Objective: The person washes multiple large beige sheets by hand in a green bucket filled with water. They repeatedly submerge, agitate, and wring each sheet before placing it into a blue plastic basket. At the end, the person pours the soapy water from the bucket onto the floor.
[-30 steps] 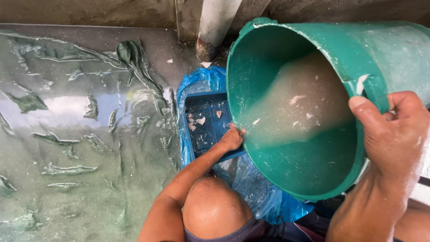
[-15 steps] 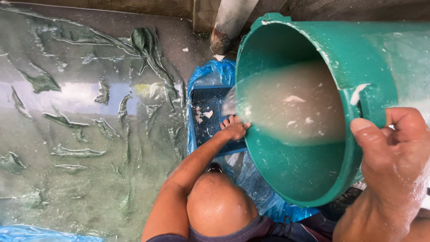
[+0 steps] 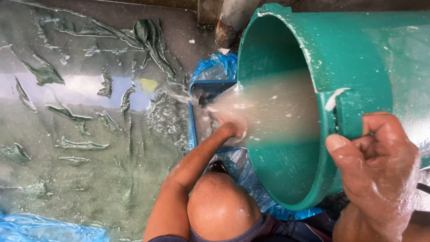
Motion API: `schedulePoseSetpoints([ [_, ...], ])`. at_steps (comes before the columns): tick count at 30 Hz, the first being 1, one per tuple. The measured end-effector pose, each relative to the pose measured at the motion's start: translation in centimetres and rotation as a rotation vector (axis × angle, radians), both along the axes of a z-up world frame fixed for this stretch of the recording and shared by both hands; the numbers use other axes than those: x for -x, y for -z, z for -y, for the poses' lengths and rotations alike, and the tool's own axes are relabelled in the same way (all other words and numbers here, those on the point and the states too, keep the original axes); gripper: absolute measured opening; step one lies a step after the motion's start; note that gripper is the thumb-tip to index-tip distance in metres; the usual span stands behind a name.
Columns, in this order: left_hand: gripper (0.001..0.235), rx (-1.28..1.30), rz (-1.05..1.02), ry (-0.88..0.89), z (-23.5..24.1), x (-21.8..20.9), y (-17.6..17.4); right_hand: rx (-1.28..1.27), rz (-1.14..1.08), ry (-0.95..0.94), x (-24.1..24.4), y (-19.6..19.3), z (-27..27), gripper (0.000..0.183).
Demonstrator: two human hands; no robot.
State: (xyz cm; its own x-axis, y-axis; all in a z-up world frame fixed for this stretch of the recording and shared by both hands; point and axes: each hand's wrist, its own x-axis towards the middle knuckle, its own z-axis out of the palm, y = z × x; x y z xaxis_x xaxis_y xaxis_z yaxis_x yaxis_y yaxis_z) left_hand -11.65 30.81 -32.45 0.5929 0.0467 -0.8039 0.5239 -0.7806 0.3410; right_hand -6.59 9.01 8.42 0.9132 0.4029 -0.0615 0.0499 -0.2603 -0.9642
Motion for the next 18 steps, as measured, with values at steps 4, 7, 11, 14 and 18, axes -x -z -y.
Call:
schedulePoseSetpoints([
  [4,0.062,-0.033,-0.020,0.008,0.0,1.2,0.6,-0.021,-0.001,-0.047,0.0,-0.7,-0.1,0.025],
  [7,0.061,-0.047,-0.022,0.015,-0.3,0.9,0.7,-0.045,-0.032,-0.080,0.4,-0.8,-0.6,0.027],
  [11,0.060,-0.043,-0.020,0.025,-0.1,1.2,0.8,0.085,-0.009,-0.122,1.4,-0.5,-1.1,0.032],
  [14,0.060,-0.039,-0.010,0.022,-0.1,1.6,0.6,0.050,-0.026,-0.135,1.3,-0.6,-1.3,0.032],
  [18,0.060,-0.050,-0.007,0.024,-0.4,1.6,0.2,0.021,0.002,-0.176,0.9,-0.7,-1.4,0.031],
])
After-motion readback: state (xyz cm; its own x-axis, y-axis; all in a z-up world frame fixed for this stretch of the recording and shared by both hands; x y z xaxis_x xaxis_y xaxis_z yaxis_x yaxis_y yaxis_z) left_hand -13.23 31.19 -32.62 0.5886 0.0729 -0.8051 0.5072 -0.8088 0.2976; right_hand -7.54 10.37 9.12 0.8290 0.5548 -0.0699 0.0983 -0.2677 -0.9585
